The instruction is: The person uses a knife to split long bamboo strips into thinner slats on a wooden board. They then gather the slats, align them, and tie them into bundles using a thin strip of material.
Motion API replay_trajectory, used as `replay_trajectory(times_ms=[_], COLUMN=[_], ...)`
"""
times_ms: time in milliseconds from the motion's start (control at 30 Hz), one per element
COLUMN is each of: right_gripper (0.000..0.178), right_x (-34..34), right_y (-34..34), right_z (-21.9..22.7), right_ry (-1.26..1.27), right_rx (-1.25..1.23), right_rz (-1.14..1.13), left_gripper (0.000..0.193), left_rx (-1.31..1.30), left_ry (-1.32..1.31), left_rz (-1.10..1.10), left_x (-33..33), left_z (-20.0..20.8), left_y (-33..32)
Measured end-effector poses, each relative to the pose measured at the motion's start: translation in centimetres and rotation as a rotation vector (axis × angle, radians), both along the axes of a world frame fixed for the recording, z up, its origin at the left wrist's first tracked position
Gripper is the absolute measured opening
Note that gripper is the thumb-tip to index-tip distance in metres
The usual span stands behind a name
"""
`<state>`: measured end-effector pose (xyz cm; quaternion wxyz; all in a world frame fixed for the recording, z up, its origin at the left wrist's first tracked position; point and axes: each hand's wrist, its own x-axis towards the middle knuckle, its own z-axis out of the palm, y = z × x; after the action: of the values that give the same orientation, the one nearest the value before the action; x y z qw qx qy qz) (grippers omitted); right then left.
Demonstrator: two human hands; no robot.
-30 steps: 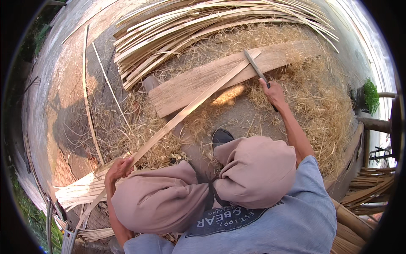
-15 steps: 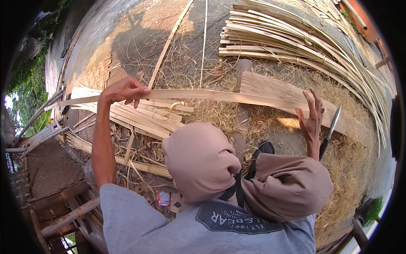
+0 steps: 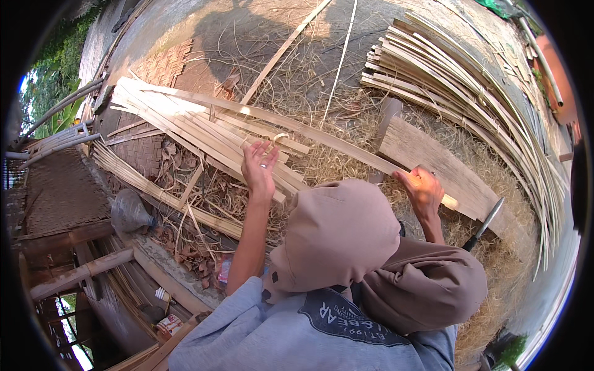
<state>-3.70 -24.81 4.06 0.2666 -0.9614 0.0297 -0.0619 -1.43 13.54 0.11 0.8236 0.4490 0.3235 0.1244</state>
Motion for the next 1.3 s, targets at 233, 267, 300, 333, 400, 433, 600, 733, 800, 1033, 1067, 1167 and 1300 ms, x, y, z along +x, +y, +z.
replay_trajectory(times_ms=[233, 267, 300, 333, 400, 433, 600, 733, 800, 1033, 1067, 1167, 1300], right_gripper=[0.056, 0.056, 0.056, 0.057, 0.058, 0.058, 0.059, 0.063, 0.063, 0.062, 0.062, 0.062, 0.062], right_x=[-0.8, -0.9, -1.0, -1.1, -1.1, -1.2, -1.9, -2.2, -2.2, -3.0, -3.1, -3.0, -3.2], right_y=[1.3, 1.3, 1.3, 1.3, 1.2, 1.0, 1.2, 1.5, 1.6, 0.9, 1.0, 0.7, 0.5], right_z=[-0.6, -0.8, -1.1, -1.3, -1.7, -1.9, -2.8, -2.7, -2.6, -3.1, -3.3, -3.6, -3.9], right_ry=[-0.003, -0.023, -0.039, -0.049, -0.071, -0.056, -0.068, 0.03, 0.09, 0.128, 0.128, 0.133, 0.137], right_rx=[-0.085, -0.097, -0.111, -0.118, -0.134, -0.136, -0.15, -0.097, -0.089, -0.012, -0.012, -0.026, -0.01], right_rz=[0.03, 0.029, 0.026, 0.033, 0.044, 0.039, 0.039, 0.038, 0.033, 0.02, 0.02, 0.009, 0.003], left_gripper=[0.076, 0.077, 0.079, 0.081, 0.086, 0.082, 0.057, 0.041, 0.041, 0.046, 0.045, 0.042, 0.042], left_rx=[-0.42, -0.416, -0.414, -0.373, -0.293, -0.241, 0.166, 0.201, 0.153, 1.338, 1.311, 1.183, 0.889], left_ry=[-0.014, -0.057, -0.095, -0.066, -0.009, 0.013, 0.159, 0.162, 0.107, 0.306, 0.262, 0.175, 0.101], left_rz=[-0.07, -0.061, -0.055, -0.043, -0.023, -0.04, -0.14, 0.032, 0.031, -0.194, -0.185, -0.14, 0.028], left_x=[1.6, 2.1, 2.5, 2.8, 3.5, 3.8, 5.2, 5.2, 4.3, 1.5, 0.9, 0.0, 0.5], left_z=[-3.3, -3.5, -3.6, -3.6, -3.3, -3.0, -3.2, -5.6, -5.8, -4.1, -4.6, -4.8, -6.8], left_y=[-2.9, -2.8, -2.8, -2.9, -3.1, -3.2, -2.0, -2.5, -2.6, -0.9, -0.7, -1.1, 2.3])
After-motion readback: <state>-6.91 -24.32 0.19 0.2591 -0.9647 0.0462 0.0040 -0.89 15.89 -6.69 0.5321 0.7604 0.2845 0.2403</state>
